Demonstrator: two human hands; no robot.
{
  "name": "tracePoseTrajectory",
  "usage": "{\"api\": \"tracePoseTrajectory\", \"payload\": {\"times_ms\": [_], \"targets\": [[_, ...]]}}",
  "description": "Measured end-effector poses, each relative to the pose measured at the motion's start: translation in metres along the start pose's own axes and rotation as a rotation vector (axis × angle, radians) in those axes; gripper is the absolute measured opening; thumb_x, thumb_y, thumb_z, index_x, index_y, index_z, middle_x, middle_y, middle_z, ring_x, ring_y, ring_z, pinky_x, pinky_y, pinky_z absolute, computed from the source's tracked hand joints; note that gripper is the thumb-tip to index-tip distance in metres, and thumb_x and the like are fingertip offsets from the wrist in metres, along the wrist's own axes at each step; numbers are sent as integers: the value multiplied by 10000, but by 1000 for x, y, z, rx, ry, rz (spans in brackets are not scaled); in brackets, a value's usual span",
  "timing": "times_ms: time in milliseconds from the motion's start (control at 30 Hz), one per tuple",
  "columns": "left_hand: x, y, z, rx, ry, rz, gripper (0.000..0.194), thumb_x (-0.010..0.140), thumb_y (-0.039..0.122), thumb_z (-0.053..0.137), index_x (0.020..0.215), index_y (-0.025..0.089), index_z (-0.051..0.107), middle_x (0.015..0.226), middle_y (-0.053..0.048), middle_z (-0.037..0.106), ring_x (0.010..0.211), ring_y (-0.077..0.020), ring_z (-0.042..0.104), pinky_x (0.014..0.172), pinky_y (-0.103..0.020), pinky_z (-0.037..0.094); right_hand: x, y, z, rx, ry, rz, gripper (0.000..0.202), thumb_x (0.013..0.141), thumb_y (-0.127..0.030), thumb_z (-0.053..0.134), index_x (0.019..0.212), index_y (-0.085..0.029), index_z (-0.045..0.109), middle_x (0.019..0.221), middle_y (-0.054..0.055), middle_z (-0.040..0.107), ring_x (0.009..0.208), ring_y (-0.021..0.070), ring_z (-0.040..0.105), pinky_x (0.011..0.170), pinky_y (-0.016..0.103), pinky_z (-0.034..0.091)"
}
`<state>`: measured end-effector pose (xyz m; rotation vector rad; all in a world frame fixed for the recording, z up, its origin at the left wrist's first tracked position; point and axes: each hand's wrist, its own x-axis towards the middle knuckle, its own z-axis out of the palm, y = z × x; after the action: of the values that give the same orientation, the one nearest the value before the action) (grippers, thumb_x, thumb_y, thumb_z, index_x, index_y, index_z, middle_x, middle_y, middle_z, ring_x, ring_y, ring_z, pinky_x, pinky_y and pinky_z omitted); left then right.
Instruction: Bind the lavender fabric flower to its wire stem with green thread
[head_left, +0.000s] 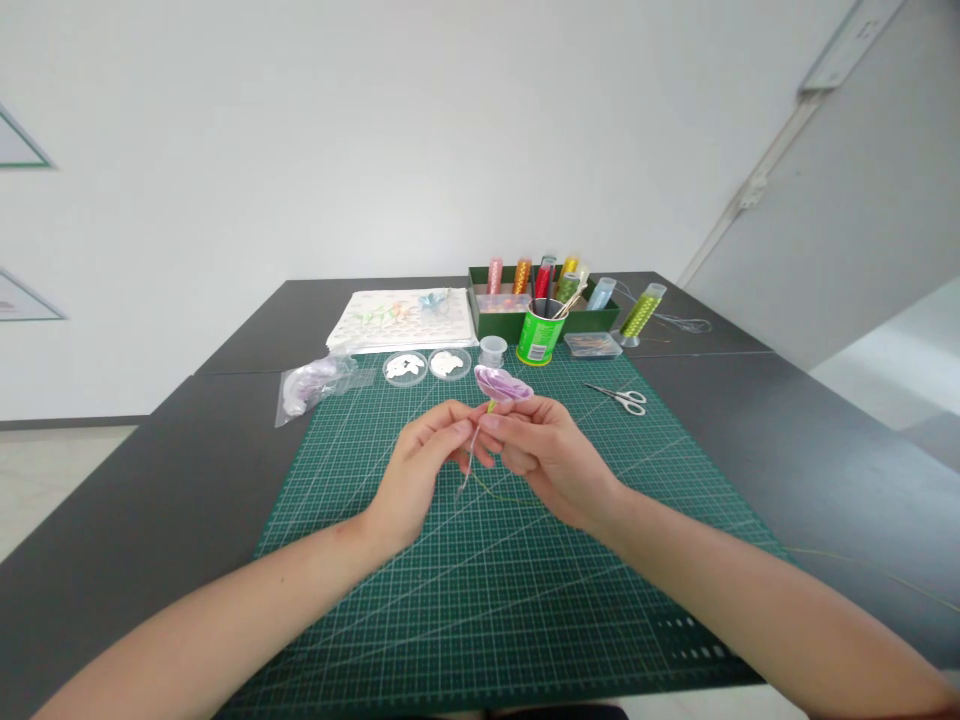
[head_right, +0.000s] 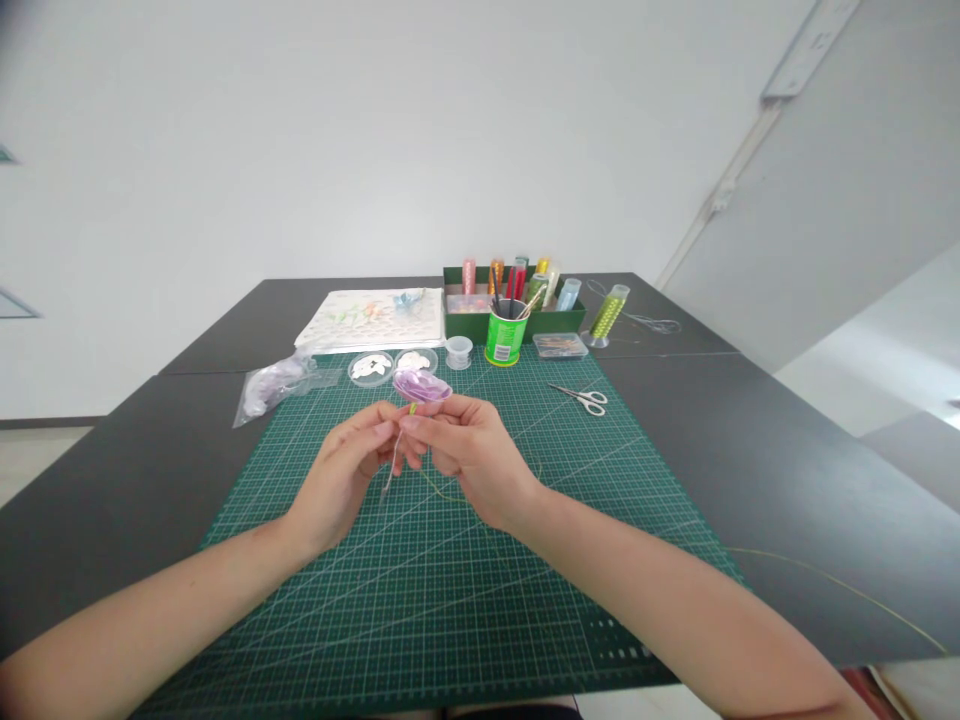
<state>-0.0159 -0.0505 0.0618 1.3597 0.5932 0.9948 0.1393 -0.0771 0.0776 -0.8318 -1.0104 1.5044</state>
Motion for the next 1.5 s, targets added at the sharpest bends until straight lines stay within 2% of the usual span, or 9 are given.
{"api": "tracePoseTrajectory", "payload": {"times_ms": [100, 167, 233, 400, 767, 1000, 1267, 1400, 1500], "targets": [[-1, 1, -1, -76, -102, -26, 287, 976, 370, 553, 801, 170, 660, 763, -50, 708, 684, -149, 623, 624, -257, 461, -1, -1, 1, 36, -119, -38, 308, 829, -337, 788, 609, -167, 657, 480, -56, 502, 455, 69, 415, 537, 252, 432], [-3, 1, -1, -82, -143, -7, 273, 984, 369, 582, 819, 168, 664, 735, -39, 706, 674, -145, 633, 621, -253, 458, -2, 0, 1, 59, -147, -42, 249, 842, -321, 775, 658, -177, 688, 470, -52, 522, 488, 100, 508, 601, 275, 488], [-4, 1, -1, -57, -143, 20, 258, 980, 368, 621, 819, 172, 664, 690, -23, 700, 639, -140, 632, 612, -253, 459, -3, 1, -1, 59, -139, -19, 193, 852, -321, 766, 733, -179, 717, 464, -52, 532, 458, 96, 496, 532, 250, 438], [-5, 0, -3, -13, -149, 21, 249, 987, 382, 637, 865, 179, 713, 618, -9, 717, 577, -126, 621, 598, -241, 458, -3, 1, -4, 68, -46, 16, 222, 810, -323, 803, 715, -165, 678, 469, -104, 371, 397, 28, 180, 395, 220, 122], [0, -1, -10, 107, -247, -19, 309, 1029, 393, 552, 1020, 174, 771, 531, 17, 691, 496, -109, 606, 560, -212, 463, 5, -11, -9, 103, 78, -43, 154, 762, -286, 828, 812, -162, 750, 444, -141, 244, 395, 23, 135, 396, 220, 109], [0, 2, -11, 109, -74, 76, 235, 963, 373, 661, 1053, 180, 762, 900, -51, 825, 817, -147, 750, 709, -224, 539, 6, -1, -9, 92, 64, -2, 189, 767, -304, 839, 828, -147, 752, 477, -118, 335, 416, 21, 158, 403, 223, 105], [3, 10, -8, 27, -15, -22, 91, 891, 256, 734, 867, 175, 769, 765, -23, 804, 694, -121, 728, 657, -206, 541, 3, -1, -3, 72, -3, 4, 211, 778, -326, 841, 835, -151, 736, 496, -110, 373, 427, 22, 154, 405, 223, 93], [3, 12, -9, -33, 31, -21, 112, 888, 252, 718, 810, 177, 749, 672, 7, 753, 607, -78, 643, 607, -171, 472, 2, 4, -6, -26, 46, -80, 248, 825, -338, 805, 996, -195, 697, 486, -130, 350, 433, 44, 150, 413, 222, 112], [3, 16, -11, -68, 93, -13, 141, 866, 246, 708, 746, 175, 715, 592, 29, 689, 560, -67, 573, 582, -167, 430, 3, 7, -8, -212, 68, -180, 178, 895, -356, 729, 968, -211, 657, 468, -135, 307, 433, 60, 153, 417, 225, 124]]}}
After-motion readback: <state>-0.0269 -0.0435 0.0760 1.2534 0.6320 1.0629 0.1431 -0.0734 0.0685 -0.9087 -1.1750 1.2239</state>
